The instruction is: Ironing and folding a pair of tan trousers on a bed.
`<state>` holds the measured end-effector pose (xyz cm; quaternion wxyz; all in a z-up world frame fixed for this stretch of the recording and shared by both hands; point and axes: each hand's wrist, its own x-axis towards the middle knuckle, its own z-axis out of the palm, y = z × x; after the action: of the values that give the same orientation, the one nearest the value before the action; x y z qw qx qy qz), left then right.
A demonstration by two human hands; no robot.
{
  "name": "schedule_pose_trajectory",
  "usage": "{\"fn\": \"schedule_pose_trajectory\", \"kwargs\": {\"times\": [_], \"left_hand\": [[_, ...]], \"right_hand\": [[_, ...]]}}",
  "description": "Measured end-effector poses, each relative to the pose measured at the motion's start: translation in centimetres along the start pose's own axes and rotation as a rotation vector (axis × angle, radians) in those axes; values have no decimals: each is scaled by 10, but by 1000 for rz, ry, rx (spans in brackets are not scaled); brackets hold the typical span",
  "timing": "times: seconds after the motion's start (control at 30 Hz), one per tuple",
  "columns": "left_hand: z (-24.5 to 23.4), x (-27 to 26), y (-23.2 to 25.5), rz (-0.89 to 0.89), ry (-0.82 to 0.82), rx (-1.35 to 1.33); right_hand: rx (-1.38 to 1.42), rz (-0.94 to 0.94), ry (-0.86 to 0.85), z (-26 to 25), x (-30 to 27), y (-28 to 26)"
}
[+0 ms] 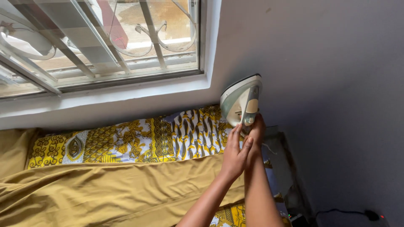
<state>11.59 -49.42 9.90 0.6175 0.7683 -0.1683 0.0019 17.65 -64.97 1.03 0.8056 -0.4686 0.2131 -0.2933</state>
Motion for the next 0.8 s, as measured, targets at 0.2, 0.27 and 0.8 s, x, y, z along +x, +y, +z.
{"fn": "schedule_pose_trajectory", "kwargs": {"times": [0.2,0.27,0.8], "left_hand": [[-27,-14,22,-129,-73,-115],[-40,-29,14,-132,-55,-36],[-171,-194,-53,-296,190,-147]], "right_hand": [[2,-11,22,1,-11,3],[-84,1,27,-20,-45,-6],[-265,283,-302,-11,-222,-20]]}}
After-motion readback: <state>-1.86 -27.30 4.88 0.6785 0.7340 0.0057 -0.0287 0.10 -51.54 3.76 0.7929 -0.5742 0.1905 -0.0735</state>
